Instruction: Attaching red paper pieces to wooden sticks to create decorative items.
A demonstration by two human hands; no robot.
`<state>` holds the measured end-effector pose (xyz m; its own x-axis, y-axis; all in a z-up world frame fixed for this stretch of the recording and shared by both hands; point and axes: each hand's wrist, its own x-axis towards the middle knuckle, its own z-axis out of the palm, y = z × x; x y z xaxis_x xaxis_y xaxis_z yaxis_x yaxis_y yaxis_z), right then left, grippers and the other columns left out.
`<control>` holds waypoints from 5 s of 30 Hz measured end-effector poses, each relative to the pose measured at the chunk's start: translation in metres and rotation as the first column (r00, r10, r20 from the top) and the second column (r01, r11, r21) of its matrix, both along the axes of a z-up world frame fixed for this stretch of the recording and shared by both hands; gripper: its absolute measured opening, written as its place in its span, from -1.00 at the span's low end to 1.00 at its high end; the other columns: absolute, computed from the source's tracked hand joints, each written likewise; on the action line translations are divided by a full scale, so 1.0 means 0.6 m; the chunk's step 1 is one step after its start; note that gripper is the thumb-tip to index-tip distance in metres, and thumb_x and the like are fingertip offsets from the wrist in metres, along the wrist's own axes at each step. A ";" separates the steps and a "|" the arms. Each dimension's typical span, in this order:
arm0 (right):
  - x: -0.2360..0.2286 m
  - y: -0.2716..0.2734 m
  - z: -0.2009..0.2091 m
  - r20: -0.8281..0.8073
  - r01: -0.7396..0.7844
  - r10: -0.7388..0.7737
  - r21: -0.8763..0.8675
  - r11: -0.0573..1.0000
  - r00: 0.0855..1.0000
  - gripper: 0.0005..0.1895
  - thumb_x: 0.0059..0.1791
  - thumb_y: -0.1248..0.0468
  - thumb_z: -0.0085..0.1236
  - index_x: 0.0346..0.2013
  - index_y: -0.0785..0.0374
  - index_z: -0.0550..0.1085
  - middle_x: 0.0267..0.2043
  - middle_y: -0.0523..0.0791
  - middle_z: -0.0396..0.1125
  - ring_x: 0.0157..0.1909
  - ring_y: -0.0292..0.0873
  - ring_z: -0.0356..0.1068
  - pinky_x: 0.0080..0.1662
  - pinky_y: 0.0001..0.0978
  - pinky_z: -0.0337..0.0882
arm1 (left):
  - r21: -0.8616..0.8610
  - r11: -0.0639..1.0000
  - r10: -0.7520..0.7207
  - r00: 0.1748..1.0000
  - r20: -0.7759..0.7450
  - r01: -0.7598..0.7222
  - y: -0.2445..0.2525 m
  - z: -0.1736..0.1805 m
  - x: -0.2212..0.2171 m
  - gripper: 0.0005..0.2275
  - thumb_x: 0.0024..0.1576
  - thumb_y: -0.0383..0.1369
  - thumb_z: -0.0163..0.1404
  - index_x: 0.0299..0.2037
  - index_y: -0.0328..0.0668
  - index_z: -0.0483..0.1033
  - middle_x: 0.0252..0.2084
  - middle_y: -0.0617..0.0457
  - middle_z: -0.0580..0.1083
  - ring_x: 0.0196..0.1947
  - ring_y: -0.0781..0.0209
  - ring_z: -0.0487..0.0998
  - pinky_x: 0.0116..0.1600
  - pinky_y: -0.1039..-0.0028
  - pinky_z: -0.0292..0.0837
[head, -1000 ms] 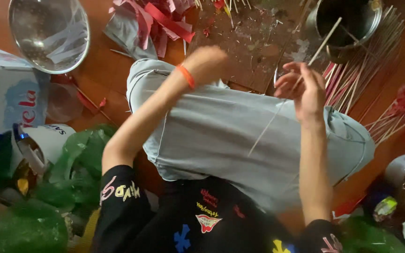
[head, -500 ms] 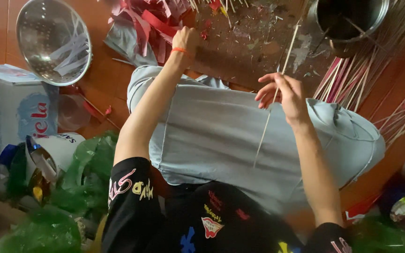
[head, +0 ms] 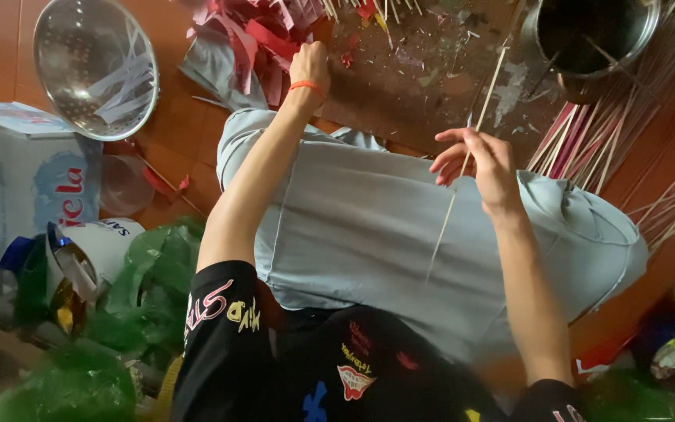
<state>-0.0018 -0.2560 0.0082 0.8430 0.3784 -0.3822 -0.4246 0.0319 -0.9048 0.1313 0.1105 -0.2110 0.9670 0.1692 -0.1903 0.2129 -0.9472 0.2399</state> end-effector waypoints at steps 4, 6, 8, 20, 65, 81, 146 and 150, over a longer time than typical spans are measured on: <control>-0.001 0.002 0.001 0.017 -0.007 0.007 -0.018 1.000 1.000 -0.48 0.23 0.06 -0.32 0.06 0.46 0.46 -0.33 0.06 0.49 -0.39 -0.14 0.49 -0.30 -0.34 0.52 | -0.053 0.998 -0.012 1.000 0.028 0.013 -0.003 -0.007 -0.001 -0.95 0.00 -0.57 0.09 -0.36 -0.32 0.57 -0.25 -0.34 0.54 -0.19 -0.37 0.59 -0.18 0.03 0.54; -0.003 0.001 -0.003 0.001 -0.005 0.005 -0.010 1.000 1.000 -0.49 0.23 0.07 -0.32 0.07 0.46 0.46 -0.32 0.06 0.49 -0.37 -0.13 0.49 -0.28 -0.34 0.52 | -0.028 0.996 -0.076 0.992 0.103 0.080 -0.006 -0.017 0.002 -0.96 0.03 -0.57 0.07 -0.37 -0.30 0.56 -0.28 -0.34 0.54 -0.23 -0.38 0.59 -0.20 0.02 0.53; -0.003 0.000 -0.004 0.002 0.000 0.000 -0.008 1.000 1.000 -0.48 0.24 0.07 -0.33 0.07 0.47 0.46 -0.32 0.06 0.49 -0.37 -0.14 0.49 -0.27 -0.35 0.52 | -0.079 0.995 -0.053 0.988 0.144 0.065 -0.020 0.038 0.006 -0.95 0.03 -0.48 0.13 -0.39 -0.31 0.55 -0.31 -0.34 0.54 -0.27 -0.38 0.59 -0.24 0.02 0.52; 0.003 -0.010 0.000 0.160 0.146 -0.145 0.008 0.989 0.976 -0.61 0.22 0.15 -0.18 0.12 0.36 0.47 -0.36 -0.04 0.46 -0.65 -0.47 -0.03 -0.56 -0.62 -0.04 | -0.516 0.659 -0.225 0.798 0.559 0.547 -0.102 0.296 -0.013 -0.86 0.11 -0.48 0.17 -0.16 -0.34 0.61 -0.29 -0.18 0.60 -0.28 -0.02 0.70 -0.19 0.33 0.59; -0.010 0.012 0.089 0.644 0.441 -0.267 -0.121 0.890 0.717 -0.60 0.16 0.29 0.11 0.29 0.28 0.35 0.03 -0.11 0.43 -0.09 -0.27 0.42 -0.11 -0.47 0.44 | -0.965 0.205 -0.209 0.971 0.117 0.161 -0.279 0.447 -0.147 -0.85 0.21 -0.53 0.13 -0.06 -0.40 0.65 -0.14 0.01 0.65 -0.14 0.40 0.63 -0.03 0.59 0.59; -0.059 0.020 0.122 0.691 0.382 -0.163 -0.175 0.907 0.704 -0.69 0.24 0.30 -0.28 0.15 0.31 0.42 -0.47 -0.15 0.28 -0.45 -0.30 0.23 -0.32 -0.41 0.25 | -0.974 -0.224 0.015 1.000 0.022 0.024 -0.326 0.575 -0.119 -0.83 0.26 -0.53 0.10 -0.02 -0.53 0.60 -0.13 -0.13 0.62 -0.15 0.18 0.67 0.03 0.33 0.67; -0.069 0.012 0.129 0.341 0.080 -0.122 0.135 0.988 0.932 -0.63 0.23 0.28 -0.34 0.14 0.28 0.45 -0.54 -0.17 0.32 -0.63 -0.40 0.12 -0.54 -0.54 0.10 | -0.975 -0.194 -0.249 0.957 0.152 0.105 -0.269 0.559 -0.129 -0.85 0.33 -0.50 0.05 -0.04 -0.47 0.63 -0.16 -0.13 0.63 -0.17 0.25 0.65 0.01 0.43 0.62; -0.068 0.010 0.137 0.326 0.078 -0.114 0.120 0.990 0.938 -0.64 0.23 0.26 -0.32 0.11 0.29 0.46 -0.55 -0.17 0.32 -0.64 -0.40 0.10 -0.54 -0.53 0.09 | -0.969 -0.182 -0.248 0.946 0.207 0.164 -0.270 0.560 -0.129 -0.86 0.34 -0.49 0.04 -0.06 -0.45 0.64 -0.15 -0.07 0.63 -0.13 0.26 0.66 0.06 0.45 0.62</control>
